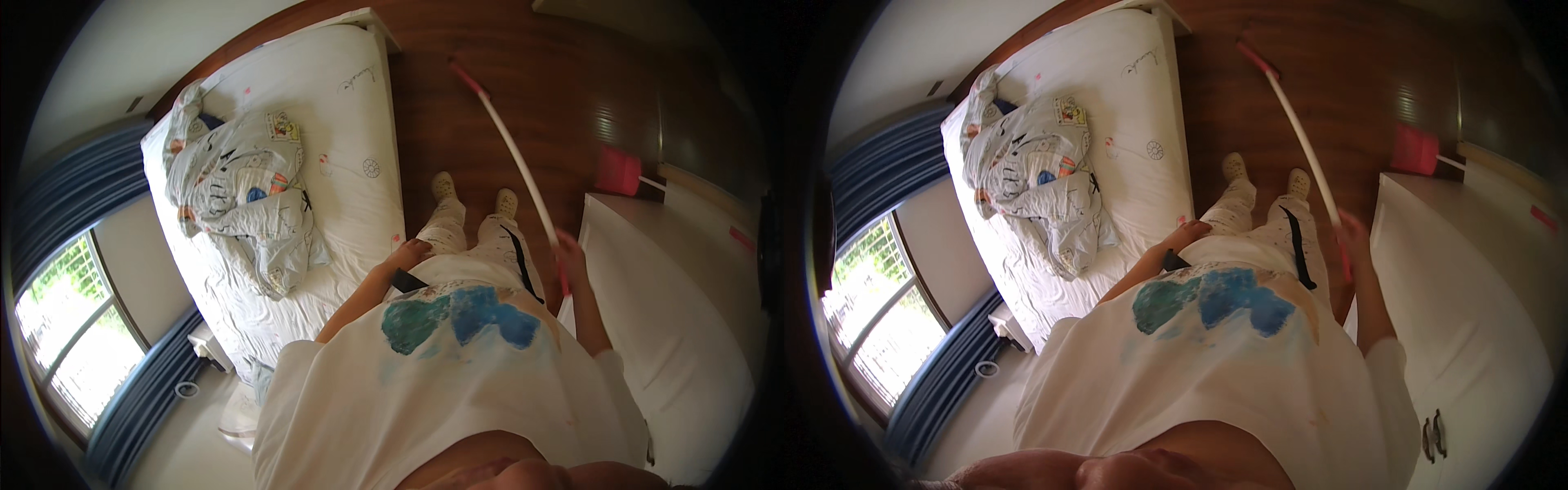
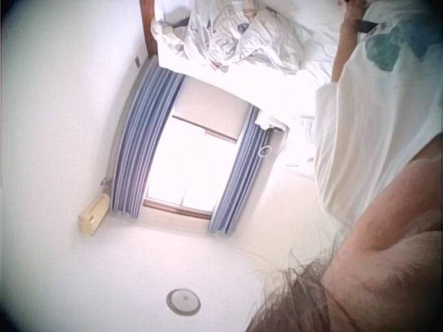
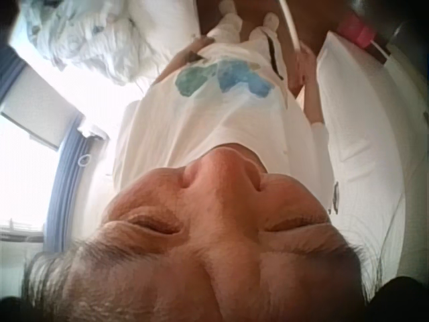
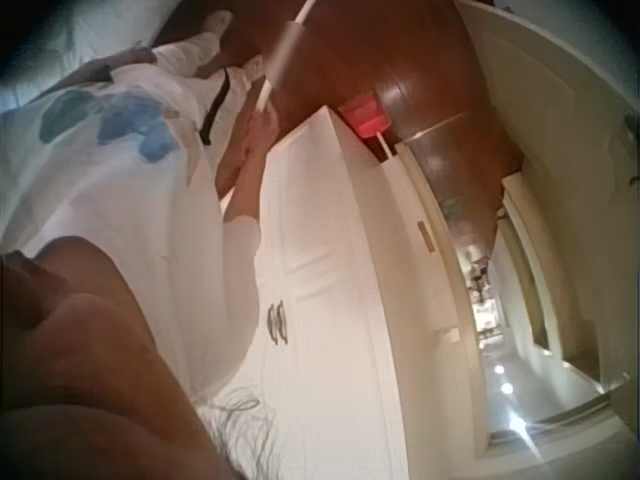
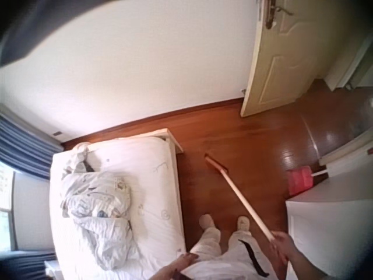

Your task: The person sweeps the floor of a bedroom using a broom and dustpan, reaching under a bed and around furniture, and opens and closes curtains.

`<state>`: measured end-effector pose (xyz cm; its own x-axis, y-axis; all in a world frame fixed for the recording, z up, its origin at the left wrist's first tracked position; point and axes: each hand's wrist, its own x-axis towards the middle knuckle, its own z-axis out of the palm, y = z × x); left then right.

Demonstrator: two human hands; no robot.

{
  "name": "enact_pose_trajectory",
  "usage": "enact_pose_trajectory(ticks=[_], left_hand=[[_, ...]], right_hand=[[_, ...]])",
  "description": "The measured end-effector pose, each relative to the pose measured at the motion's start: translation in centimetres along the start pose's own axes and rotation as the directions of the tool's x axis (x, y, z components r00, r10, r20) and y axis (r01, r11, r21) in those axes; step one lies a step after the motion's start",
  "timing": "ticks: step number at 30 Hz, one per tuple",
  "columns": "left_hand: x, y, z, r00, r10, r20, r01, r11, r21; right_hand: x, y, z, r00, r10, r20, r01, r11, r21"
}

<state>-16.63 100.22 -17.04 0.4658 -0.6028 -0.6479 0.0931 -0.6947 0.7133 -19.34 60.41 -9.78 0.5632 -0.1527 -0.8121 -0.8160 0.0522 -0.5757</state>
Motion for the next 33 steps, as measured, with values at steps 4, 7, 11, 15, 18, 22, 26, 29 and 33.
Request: enact_pose_trajectory(ticks=[4, 7, 11, 15, 18, 22, 26, 29, 33], left_hand=[[1.4, 0.3, -1.9, 0.962, 0.176, 0.207, -0.231, 0.931, 0.282], [2.9, 0.8, -2.4, 0.941, 0.144, 0.307, -0.265, 0.877, 0.401], [3.3, 1.0, -2.5, 0.925, 0.141, 0.353, -0.297, 0.847, 0.440], [3.3, 1.2, -2.8, 0.904, 0.168, 0.393, -0.351, 0.819, 0.455], [3.2, 2.5, -2.8, 0.905, 0.181, 0.386, -0.354, 0.822, 0.447], [3.7, 5.3, -3.3, 0.876, 0.239, 0.418, -0.436, 0.765, 0.475], [5.3, -0.4, 1.6, 0.935, 0.191, 0.300, -0.321, 0.816, 0.480], [6.5, 4.5, 0.1, 0.913, 0.105, 0.393, -0.306, 0.815, 0.492], [6.6, 3.3, 2.6, 0.967, 0.016, 0.253, -0.120, 0.908, 0.401]], right_hand=[[-12.7, 4.1, -0.4, 0.983, 0.143, -0.111, -0.174, 0.919, -0.353], [-14.8, 5.3, 0.1, 0.951, 0.263, -0.166, -0.307, 0.880, -0.363], [-10.6, 10.4, 0.5, 0.989, -0.017, -0.147, -0.077, 0.787, -0.613], [-1.6, 5.7, 2.8, 0.969, -0.210, -0.133, 0.099, 0.816, -0.570], [5.8, 0.6, 4.5, 0.955, -0.258, -0.146, 0.156, 0.855, -0.494], [4.9, -4.4, 3.9, 0.982, -0.148, -0.121, 0.100, 0.938, -0.333], [-3.0, -1.2, 0.6, 0.944, -0.314, -0.103, 0.281, 0.926, -0.251], [-9.6, 4.9, -4.0, 0.988, -0.043, -0.146, -0.019, 0.918, -0.395], [-10.4, 5.2, -5.8, 0.990, 0.048, -0.134, -0.106, 0.879, -0.466]])
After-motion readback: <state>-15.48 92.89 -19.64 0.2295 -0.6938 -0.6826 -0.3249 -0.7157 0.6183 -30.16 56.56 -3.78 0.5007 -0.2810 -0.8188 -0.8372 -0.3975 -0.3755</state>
